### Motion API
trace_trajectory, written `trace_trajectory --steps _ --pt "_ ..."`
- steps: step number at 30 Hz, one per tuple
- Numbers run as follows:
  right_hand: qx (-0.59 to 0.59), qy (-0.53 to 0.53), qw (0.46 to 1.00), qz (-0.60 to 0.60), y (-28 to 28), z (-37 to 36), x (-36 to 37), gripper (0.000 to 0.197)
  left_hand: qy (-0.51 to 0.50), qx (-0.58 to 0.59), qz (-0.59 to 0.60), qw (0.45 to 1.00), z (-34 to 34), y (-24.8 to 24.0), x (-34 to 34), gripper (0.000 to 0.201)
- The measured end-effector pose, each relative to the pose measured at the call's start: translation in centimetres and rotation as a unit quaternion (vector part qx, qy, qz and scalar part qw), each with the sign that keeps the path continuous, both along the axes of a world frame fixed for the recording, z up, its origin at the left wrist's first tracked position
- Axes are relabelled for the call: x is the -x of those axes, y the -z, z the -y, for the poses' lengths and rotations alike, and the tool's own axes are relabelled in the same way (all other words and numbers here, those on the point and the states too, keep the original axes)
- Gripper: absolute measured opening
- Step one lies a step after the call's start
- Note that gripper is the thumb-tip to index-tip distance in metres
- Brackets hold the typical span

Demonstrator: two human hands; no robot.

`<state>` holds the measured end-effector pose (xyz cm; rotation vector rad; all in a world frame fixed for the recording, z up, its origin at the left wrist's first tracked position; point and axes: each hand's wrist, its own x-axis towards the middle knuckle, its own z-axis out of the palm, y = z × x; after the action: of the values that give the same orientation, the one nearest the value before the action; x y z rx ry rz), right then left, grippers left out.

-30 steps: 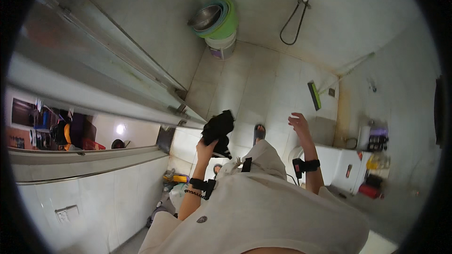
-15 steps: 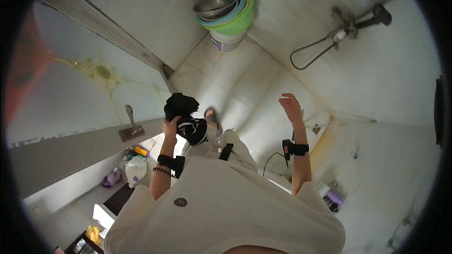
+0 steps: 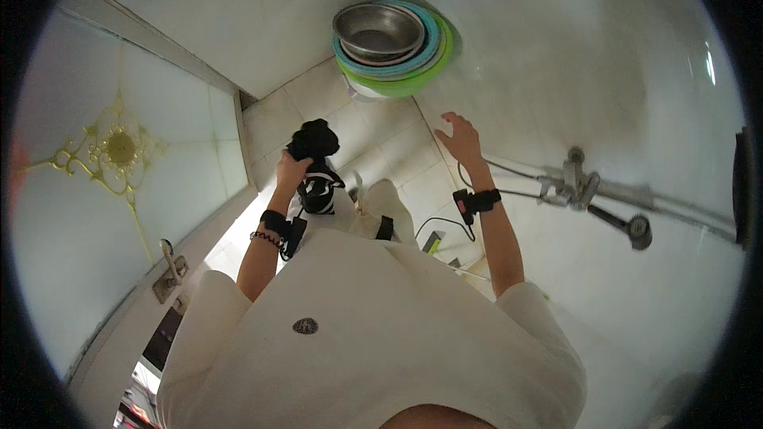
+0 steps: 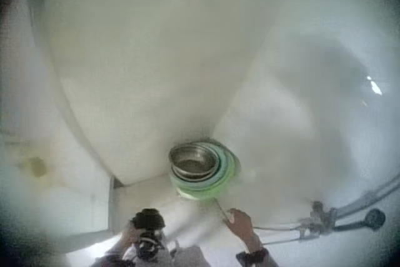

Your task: The person takes a black garment to a bathroom sink, places it in a basin with water and laundry detergent, and washes it by hand before placing the garment on a blue stool.

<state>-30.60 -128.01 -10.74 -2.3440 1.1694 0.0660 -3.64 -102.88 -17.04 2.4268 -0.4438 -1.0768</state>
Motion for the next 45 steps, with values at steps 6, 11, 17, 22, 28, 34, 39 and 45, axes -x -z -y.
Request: trace_trajectory --steps 6,11,17,22,28,34,39,45 --pt "0.048 -0.129 0.990 -0.034 5.4 8.9 -3.5 0.051 0.089 -0.064 0.031 0.993 4.7 -0.5 3.6 0.056" --pt "0.115 -0.264 0.954 -0.084 12.8 15.3 -5.7 0.070 -0.028 -0.101 0.009 0.994 7.3 0.1 9.7 0.058" --pt "0.047 -0.430 0.900 -0.052 15.0 19.0 -7.5 0.091 -0.148 -0.117 -0.036 0.981 8.4 0.9 18.8 0.055" --pt "0.036 -0.545 0.832 -0.100 13.3 18.9 -10.3 0.092 -0.202 -0.135 -0.029 0.969 12.3 -1.1 18.7 0.061" --pt "0.025 -0.640 0.760 0.107 13.9 18.5 -10.7 0.082 -0.109 -0.086 -0.006 0.990 17.1 -0.8 17.8 0.078" --pt "0.126 -0.715 0.654 0.210 12.9 19.2 -11.3 0.071 0.024 -0.077 -0.014 0.997 22.2 -1.3 16.2 0.075" --pt "0.182 -0.660 0.721 0.102 11.5 20.5 -11.6 0.079 0.029 -0.062 0.026 0.997 24.0 -2.2 16.1 0.066" --pt "0.109 -0.565 0.817 0.022 10.3 20.4 -11.4 0.084 0.192 0.020 0.073 0.978 25.0 0.0 15.2 0.070"
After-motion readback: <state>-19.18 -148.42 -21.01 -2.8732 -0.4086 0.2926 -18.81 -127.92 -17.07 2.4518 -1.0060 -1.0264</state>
